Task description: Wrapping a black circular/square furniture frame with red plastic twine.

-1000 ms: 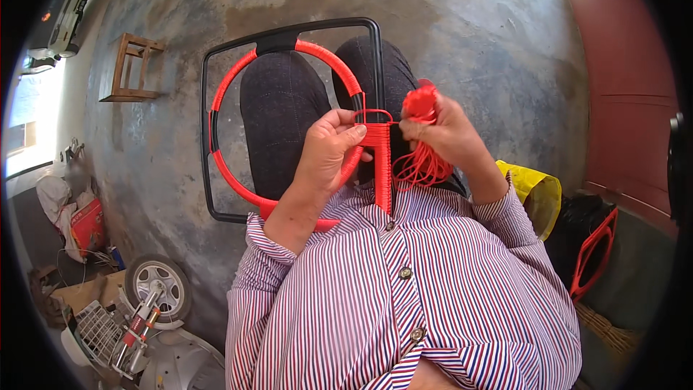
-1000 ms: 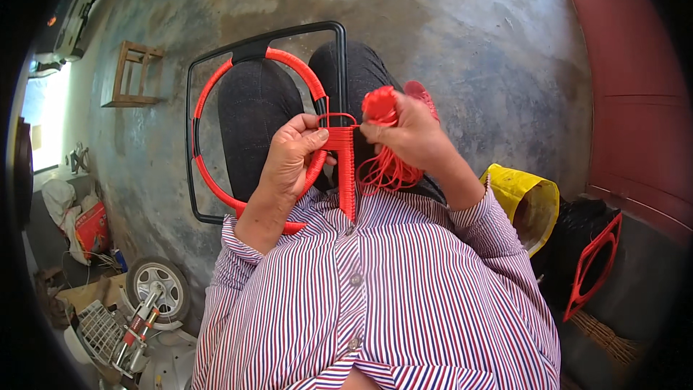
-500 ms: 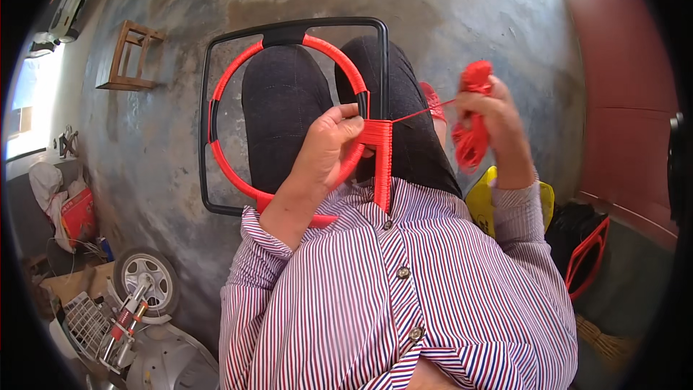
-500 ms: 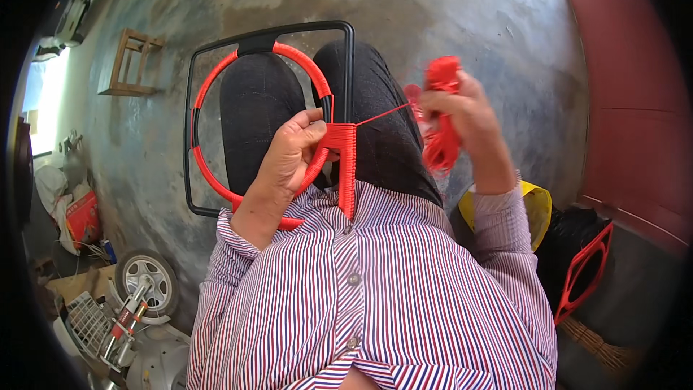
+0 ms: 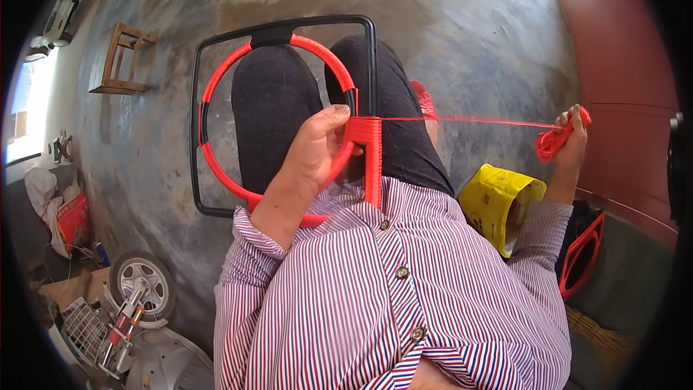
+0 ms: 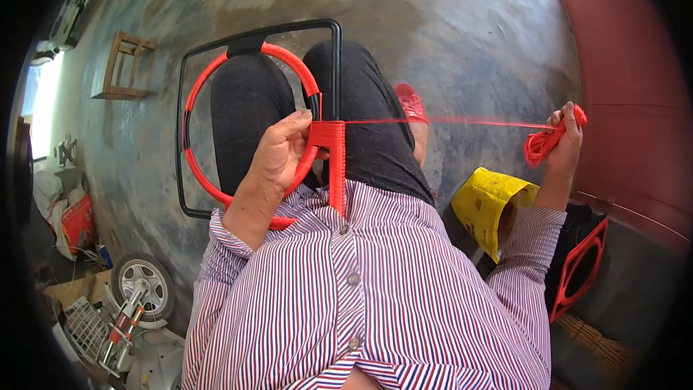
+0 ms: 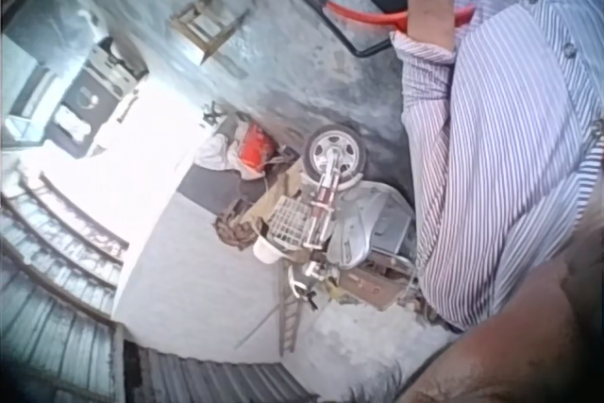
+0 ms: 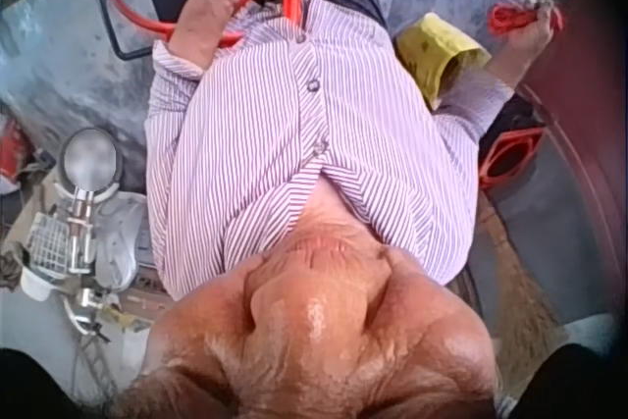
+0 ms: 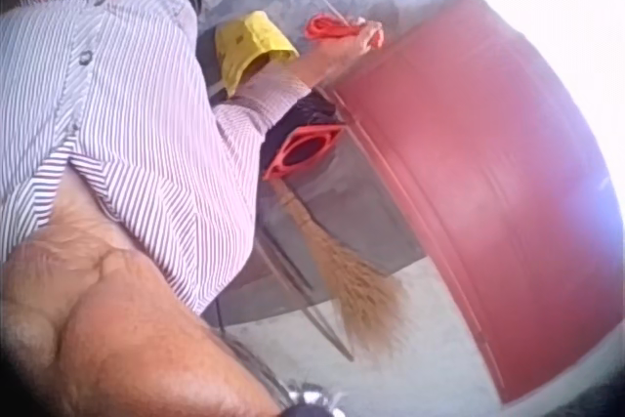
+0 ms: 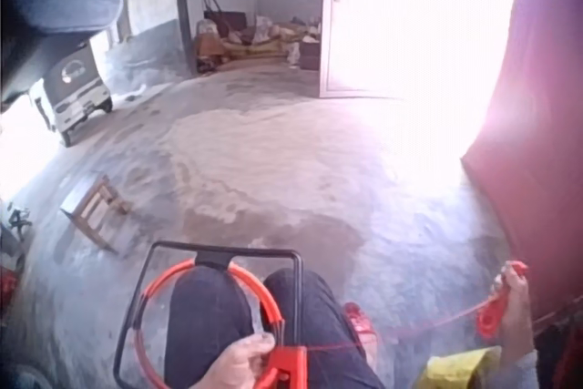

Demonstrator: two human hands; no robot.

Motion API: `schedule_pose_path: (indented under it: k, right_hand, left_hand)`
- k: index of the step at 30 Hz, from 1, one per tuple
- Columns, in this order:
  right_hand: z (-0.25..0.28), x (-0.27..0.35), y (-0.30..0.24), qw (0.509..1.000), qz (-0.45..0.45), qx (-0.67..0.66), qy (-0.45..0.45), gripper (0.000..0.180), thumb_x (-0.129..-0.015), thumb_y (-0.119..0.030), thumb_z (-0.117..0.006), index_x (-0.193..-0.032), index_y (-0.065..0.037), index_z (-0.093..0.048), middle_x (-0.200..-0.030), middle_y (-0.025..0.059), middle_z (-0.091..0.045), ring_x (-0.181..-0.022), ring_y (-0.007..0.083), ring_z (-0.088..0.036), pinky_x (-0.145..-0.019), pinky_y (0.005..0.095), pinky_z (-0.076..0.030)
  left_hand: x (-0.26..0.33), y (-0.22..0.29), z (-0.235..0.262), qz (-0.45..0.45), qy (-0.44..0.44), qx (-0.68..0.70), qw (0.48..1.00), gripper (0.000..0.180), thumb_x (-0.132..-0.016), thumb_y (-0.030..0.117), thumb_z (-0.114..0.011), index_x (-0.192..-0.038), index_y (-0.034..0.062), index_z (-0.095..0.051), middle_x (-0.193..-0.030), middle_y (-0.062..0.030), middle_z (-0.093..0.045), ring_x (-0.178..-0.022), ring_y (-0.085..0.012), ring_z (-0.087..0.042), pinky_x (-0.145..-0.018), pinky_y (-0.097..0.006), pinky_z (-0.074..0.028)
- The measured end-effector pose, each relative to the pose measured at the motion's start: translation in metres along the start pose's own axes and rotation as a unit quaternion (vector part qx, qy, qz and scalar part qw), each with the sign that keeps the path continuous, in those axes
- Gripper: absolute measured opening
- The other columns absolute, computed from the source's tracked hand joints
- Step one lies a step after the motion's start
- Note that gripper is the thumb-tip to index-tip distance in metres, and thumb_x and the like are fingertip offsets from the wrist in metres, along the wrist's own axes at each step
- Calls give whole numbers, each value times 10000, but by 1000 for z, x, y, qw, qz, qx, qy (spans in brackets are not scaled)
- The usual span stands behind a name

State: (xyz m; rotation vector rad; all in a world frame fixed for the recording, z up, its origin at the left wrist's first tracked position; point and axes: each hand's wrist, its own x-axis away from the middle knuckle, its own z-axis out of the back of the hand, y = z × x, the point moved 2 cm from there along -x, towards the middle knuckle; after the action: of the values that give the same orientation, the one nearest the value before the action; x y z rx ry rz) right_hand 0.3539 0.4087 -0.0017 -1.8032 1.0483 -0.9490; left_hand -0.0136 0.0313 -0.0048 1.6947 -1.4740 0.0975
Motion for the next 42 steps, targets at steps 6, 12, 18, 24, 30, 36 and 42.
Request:
schedule_pose_path:
  k: [6,12,18,24,30,36,42]
  right_hand:
    - [41,-29,40,962,1,-269,37,114,-923,-149,-598,-907,-51,-542,-878,135,-558,-810,265,-538,-838,400,-468]
    - [-171,50,48,976,-57,-65,-201,301,-743,-53,-616,-1034,19,-639,-1079,165,-638,-1009,288,-606,-954,389,-462]
    - [-268,124,78,630,75,522,-571,348,-748,-167,-706,-1076,-54,-674,-915,161,-675,-883,303,-658,-772,389,-515]
    - [-290,122,114,733,62,523,-429,787,-780,-139,-695,-1466,-54,-319,-1022,229,-666,-990,381,-655,-837,436,-510]
    - [-289,104,119,853,-37,275,-441,839,-763,41,-580,-1521,-71,-239,-1145,153,-590,-995,222,-632,-878,340,-504]
    - [-294,92,125,919,57,240,-307,867,-774,66,-664,-1528,-100,-271,-1155,90,-580,-930,103,-584,-829,274,-501]
    - [-319,117,114,715,383,481,-334,798,-661,-86,-818,-1385,-71,-484,-1236,90,-592,-1191,268,-550,-1007,396,-440]
  left_hand:
    - [-8,-7,10,-5,-21,33,999,189,-971,196,-526,-1049,39,-597,-960,-91,-696,-874,-201,-689,-727,-368,-572]
    - [-11,-6,17,-7,-45,50,998,221,-980,198,-521,-1088,20,-595,-1007,-107,-683,-926,-223,-671,-830,-409,-553]
    - [2,-2,6,-59,-104,116,986,356,-994,278,-511,-1180,-19,-580,-1153,-149,-638,-1097,-246,-598,-999,-405,-460]
    - [4,3,-6,-39,-89,100,990,541,-1010,442,-460,-1240,-39,-552,-1164,-147,-629,-1100,-246,-598,-995,-406,-464]
    - [-3,0,13,-25,-110,55,992,560,-1008,475,-409,-1201,-29,-554,-1058,-127,-643,-972,-225,-629,-869,-389,-522]
    - [3,-1,3,-138,36,11,990,197,-954,170,-530,-1061,11,-574,-975,-85,-619,-875,-197,-599,-816,-315,-501]
    - [20,1,-8,-516,160,-494,682,233,-805,-74,-639,-994,34,-557,-1071,-97,-502,-873,-155,-515,-814,-270,-445]
